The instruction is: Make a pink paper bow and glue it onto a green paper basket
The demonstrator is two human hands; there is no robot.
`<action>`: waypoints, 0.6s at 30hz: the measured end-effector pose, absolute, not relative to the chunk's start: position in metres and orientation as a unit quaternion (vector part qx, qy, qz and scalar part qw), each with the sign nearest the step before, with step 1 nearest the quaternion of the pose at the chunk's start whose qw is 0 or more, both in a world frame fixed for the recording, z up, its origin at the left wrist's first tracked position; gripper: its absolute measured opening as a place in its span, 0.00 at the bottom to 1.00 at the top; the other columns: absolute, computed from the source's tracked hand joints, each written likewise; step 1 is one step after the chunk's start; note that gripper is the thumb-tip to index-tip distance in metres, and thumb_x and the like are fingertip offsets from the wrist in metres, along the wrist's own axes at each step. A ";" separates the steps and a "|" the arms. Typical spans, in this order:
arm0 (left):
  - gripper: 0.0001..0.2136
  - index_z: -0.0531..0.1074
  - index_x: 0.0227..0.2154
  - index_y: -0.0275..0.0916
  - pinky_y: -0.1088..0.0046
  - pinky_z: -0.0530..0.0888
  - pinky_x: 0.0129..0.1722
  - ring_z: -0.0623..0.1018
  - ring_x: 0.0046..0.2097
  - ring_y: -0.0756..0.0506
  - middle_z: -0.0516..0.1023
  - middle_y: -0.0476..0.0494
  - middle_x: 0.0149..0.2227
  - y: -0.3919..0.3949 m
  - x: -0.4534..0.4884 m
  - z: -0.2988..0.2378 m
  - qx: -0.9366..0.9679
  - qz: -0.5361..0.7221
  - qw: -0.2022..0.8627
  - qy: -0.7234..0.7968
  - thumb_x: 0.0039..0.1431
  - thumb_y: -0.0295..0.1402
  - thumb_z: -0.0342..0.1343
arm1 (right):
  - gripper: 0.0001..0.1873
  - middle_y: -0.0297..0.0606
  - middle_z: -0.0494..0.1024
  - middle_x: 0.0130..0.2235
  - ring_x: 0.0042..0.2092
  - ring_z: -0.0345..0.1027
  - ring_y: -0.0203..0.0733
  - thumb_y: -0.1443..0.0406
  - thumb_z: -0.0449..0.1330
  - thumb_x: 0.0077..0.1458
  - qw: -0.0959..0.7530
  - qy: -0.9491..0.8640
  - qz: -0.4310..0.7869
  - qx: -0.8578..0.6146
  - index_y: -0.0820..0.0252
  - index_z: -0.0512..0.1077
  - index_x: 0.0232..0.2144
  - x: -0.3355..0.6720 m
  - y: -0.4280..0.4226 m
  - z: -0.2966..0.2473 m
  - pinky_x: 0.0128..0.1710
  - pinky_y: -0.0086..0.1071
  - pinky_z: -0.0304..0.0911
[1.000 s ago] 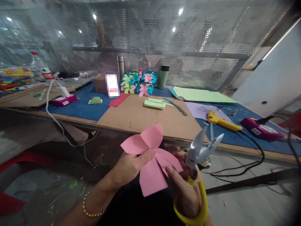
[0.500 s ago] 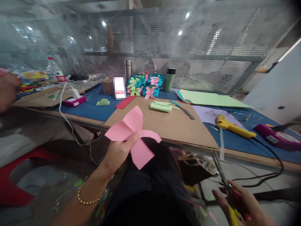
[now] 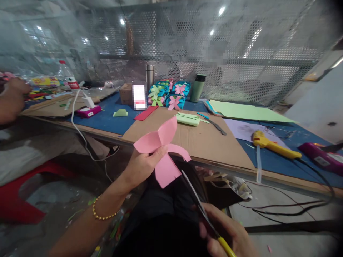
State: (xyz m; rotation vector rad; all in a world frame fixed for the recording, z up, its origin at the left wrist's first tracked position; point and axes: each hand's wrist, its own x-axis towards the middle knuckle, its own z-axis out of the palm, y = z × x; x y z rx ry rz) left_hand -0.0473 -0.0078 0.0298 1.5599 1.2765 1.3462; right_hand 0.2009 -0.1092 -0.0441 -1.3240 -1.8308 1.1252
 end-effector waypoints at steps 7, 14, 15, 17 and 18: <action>0.09 0.81 0.34 0.39 0.70 0.74 0.48 0.80 0.43 0.42 0.84 0.44 0.39 -0.008 -0.044 0.024 0.639 0.517 0.324 0.469 0.61 0.38 0.59 | 0.30 0.32 0.70 0.27 0.28 0.59 0.39 0.38 0.62 0.49 0.310 -0.672 0.438 -0.511 0.53 0.75 0.42 0.189 -0.103 -0.037 0.27 0.30 0.52; 0.09 0.80 0.34 0.40 0.69 0.74 0.49 0.80 0.43 0.41 0.84 0.44 0.38 -0.008 -0.044 0.022 0.631 0.517 0.327 0.477 0.60 0.39 0.60 | 0.29 0.30 0.65 0.25 0.27 0.56 0.38 0.38 0.61 0.49 0.309 -0.676 0.467 -0.480 0.54 0.75 0.38 0.184 -0.096 -0.030 0.25 0.29 0.51; 0.09 0.80 0.34 0.40 0.68 0.74 0.49 0.80 0.43 0.41 0.84 0.45 0.38 -0.009 -0.044 0.022 0.629 0.517 0.329 0.479 0.60 0.39 0.60 | 0.29 0.30 0.65 0.25 0.27 0.56 0.37 0.38 0.61 0.49 0.312 -0.676 0.464 -0.479 0.54 0.75 0.39 0.184 -0.096 -0.030 0.25 0.29 0.51; 0.08 0.80 0.34 0.40 0.68 0.74 0.49 0.80 0.43 0.41 0.84 0.45 0.38 -0.009 -0.044 0.022 0.628 0.515 0.330 0.480 0.60 0.38 0.60 | 0.29 0.30 0.66 0.25 0.27 0.55 0.37 0.38 0.62 0.49 0.317 -0.679 0.456 -0.480 0.53 0.76 0.39 0.183 -0.095 -0.030 0.25 0.29 0.50; 0.08 0.80 0.34 0.41 0.68 0.74 0.49 0.80 0.44 0.41 0.84 0.45 0.38 -0.010 -0.044 0.022 0.628 0.516 0.329 0.481 0.60 0.38 0.60 | 0.28 0.30 0.66 0.25 0.27 0.55 0.37 0.38 0.62 0.50 0.317 -0.681 0.452 -0.481 0.54 0.76 0.38 0.183 -0.095 -0.030 0.25 0.29 0.51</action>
